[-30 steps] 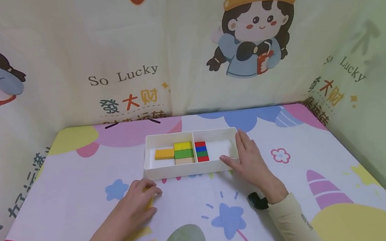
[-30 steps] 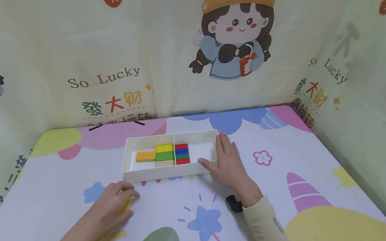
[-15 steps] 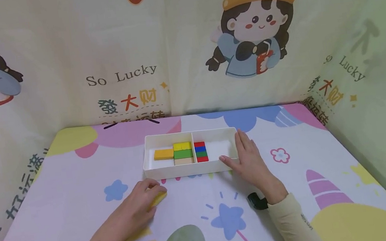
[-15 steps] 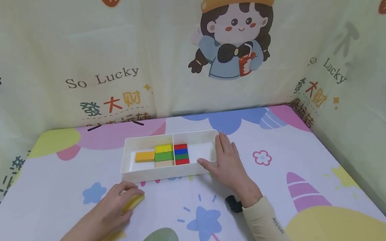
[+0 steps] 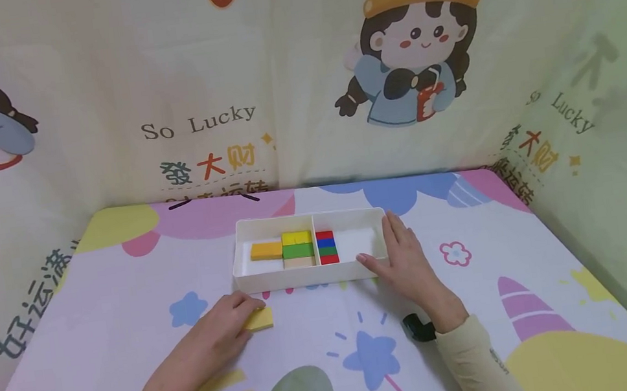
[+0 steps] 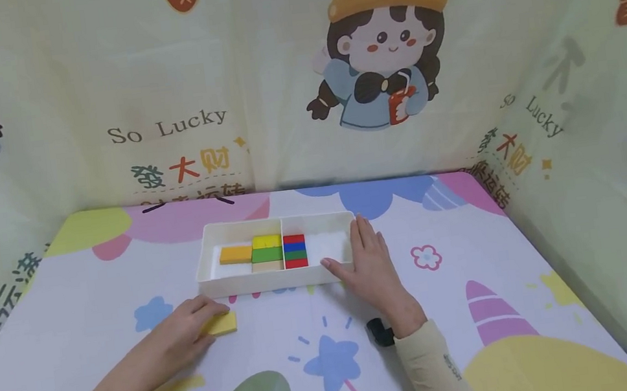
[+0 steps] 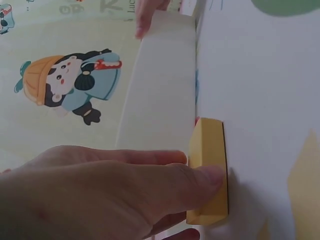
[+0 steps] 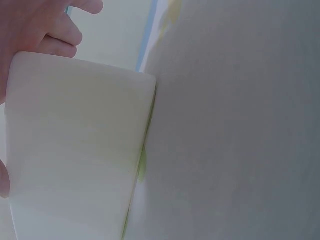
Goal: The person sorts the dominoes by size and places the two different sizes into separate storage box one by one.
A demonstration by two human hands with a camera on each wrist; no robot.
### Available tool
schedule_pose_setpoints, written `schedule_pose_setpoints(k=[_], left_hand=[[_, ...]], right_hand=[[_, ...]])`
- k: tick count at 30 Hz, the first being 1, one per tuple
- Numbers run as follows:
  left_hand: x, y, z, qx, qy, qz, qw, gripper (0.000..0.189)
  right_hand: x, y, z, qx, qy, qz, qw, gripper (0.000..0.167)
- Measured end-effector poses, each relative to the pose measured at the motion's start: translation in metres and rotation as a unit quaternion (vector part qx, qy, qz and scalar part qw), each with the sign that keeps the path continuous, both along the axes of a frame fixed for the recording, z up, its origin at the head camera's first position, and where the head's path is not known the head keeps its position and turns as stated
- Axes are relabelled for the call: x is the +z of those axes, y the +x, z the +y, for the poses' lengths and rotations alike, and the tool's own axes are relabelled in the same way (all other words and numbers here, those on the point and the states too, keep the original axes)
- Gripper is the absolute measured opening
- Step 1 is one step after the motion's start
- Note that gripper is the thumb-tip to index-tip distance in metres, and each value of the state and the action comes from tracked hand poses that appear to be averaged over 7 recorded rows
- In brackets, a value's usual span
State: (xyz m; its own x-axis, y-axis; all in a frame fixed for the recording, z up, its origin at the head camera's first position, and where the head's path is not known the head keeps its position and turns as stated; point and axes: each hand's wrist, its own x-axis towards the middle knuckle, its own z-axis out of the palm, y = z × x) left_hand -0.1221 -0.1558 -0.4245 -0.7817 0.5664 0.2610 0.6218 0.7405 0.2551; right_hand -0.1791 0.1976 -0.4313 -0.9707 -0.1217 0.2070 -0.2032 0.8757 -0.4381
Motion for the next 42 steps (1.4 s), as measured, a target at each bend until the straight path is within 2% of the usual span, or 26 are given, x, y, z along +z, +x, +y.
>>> schedule_pose_setpoints(k=[3,6,12,17,23,29,35,42], left_hand=[[0.0012,0.0002,-0.0002,0.019,-0.018,-0.012,0.9996,0.035],[0.0016,-0.0012,0.0006,0.025,-0.022,-0.015,0.9993,0.035],[0.0010,-0.0023,0.0006,0.027,-0.023,-0.025,0.9990,0.035],[0.0013,-0.0032,0.0009,0.027,-0.018,-0.039,0.9987,0.035],[0.0013,-0.0065,0.0028,0.030,-0.016,-0.034,0.9988,0.034],[0.0026,-0.0055,0.0031,0.042,-0.016,-0.061,0.9972,0.032],[0.0041,-0.0065,0.0035,0.049,-0.014,-0.069,0.9963,0.031],[0.0067,-0.0095,0.0056,0.050,-0.020,-0.080,0.9954,0.030]], right_hand=[[-0.0010,0.0003,-0.0001,0.002,0.006,0.000,1.0000,0.101],[0.0001,0.0000,-0.0003,0.002,0.013,0.008,0.9999,0.101],[0.0047,0.0006,-0.0007,0.002,0.029,0.014,0.9995,0.101],[0.0072,0.0029,-0.0008,0.003,0.024,0.017,0.9996,0.094],[0.0053,0.0007,-0.0023,-0.003,0.028,0.016,0.9995,0.093],[0.0025,0.0009,-0.0031,-0.009,0.025,0.009,0.9996,0.094],[0.0024,0.0000,-0.0038,-0.020,0.037,0.012,0.9991,0.095],[0.0017,0.0001,-0.0036,-0.020,0.016,0.007,0.9996,0.096]])
